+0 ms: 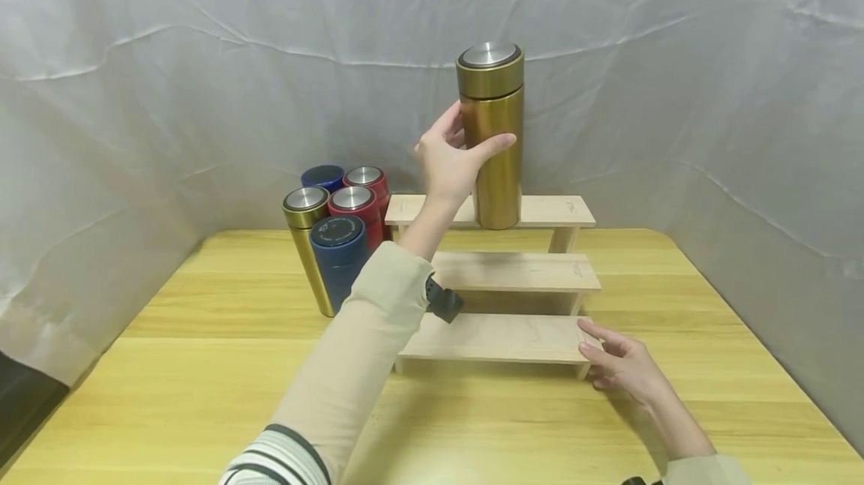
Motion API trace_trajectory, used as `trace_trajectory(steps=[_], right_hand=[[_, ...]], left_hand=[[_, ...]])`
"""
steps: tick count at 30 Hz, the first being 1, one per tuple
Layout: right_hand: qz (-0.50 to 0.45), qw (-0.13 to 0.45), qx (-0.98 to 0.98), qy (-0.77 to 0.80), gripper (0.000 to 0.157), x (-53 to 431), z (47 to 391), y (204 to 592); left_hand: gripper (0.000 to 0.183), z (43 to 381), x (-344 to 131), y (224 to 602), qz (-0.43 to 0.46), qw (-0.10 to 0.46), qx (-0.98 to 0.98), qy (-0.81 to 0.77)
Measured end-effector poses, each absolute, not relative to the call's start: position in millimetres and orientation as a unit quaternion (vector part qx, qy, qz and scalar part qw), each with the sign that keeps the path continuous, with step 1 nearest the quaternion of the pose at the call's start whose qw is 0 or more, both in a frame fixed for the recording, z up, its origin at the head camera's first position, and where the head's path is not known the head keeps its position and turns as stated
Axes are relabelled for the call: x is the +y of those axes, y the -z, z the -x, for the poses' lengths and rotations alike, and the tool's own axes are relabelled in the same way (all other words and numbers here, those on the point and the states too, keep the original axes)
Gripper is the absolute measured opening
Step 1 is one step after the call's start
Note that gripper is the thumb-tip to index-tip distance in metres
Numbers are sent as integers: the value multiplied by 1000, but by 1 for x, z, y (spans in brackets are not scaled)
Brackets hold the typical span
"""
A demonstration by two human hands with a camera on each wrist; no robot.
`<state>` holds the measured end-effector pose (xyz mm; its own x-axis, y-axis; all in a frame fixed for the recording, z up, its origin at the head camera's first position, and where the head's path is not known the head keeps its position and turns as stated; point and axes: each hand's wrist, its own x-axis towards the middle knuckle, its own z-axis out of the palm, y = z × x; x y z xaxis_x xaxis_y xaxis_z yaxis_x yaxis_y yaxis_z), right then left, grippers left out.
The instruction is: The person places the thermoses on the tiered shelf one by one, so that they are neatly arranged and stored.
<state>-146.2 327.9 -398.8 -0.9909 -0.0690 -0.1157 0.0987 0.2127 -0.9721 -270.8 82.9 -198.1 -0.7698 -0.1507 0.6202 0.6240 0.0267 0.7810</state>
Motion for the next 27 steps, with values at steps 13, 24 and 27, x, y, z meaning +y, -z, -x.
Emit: trace_trajectory(steps=[13,24,27], right_hand=[[-7,62,775,629,39,325,143,401],[9,60,770,635,40,323,140,399],[14,59,767,638,40,323,139,401]], left_hand=[[70,283,88,190,142,329,-733,579],[75,289,93,189,121,298,-772,549],[75,290,96,189,119,279,-786,539]])
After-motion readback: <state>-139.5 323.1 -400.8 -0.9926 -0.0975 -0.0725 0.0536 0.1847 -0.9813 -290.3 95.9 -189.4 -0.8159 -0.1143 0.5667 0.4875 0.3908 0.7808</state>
